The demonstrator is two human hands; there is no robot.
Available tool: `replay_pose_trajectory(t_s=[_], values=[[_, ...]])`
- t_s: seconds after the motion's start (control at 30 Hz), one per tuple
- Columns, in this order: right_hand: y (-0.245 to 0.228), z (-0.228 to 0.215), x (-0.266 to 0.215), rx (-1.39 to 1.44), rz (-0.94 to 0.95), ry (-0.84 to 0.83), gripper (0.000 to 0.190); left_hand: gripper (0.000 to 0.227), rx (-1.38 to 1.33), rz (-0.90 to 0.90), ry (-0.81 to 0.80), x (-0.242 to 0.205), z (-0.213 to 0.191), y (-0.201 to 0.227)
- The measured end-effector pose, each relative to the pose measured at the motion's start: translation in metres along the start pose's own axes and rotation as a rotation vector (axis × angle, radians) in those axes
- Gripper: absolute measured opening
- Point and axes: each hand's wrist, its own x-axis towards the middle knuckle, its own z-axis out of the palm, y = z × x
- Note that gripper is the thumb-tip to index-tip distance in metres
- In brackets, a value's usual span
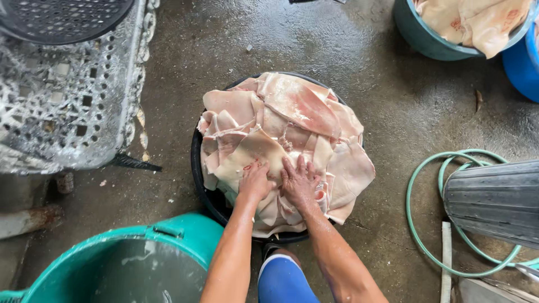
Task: The person washes raw animal skins in a bucket of water by hand, moving pieces one at a time from a pile on the floor into the bucket and then to a separate basin.
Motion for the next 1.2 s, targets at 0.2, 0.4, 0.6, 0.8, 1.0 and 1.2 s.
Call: replay_pose_trajectory(t_s=[0.2,0.4,0.6,0.8,1.0,1.2], values=[[-0.059,-0.096,-0.015,0.136,-0.116,0.036,0.05,0.043,-0.421,0.119,0.444,-0.088,-0.093,0.02],[-0.184,-0.184,-0.141,0.587,-0.722,0.17,0.031,0.024,-0.637,0.135,1.035,-0.219,-0.121,-0.068],[-0.277,-0.11,-0.215,0.396,-0.934,-0.517,0.035,0.036,-0.416,-0.337,1.005,-0.327,-0.035,-0.216],[-0.288,0.093,-0.143,0.102,-0.656,-0.578,0.08,0.103,-0.621,-0.793,0.444,-0.327,0.063,-0.271],[-0.188,0.195,-0.084,-0.248,-0.198,-0.567,0.078,0.064,-0.672,-0.704,0.636,-0.275,0.12,-0.304],[-0.153,0.218,-0.104,-0.348,-0.042,-0.707,0.071,0.032,-0.6,-0.482,0.648,-0.25,0.137,-0.308]])
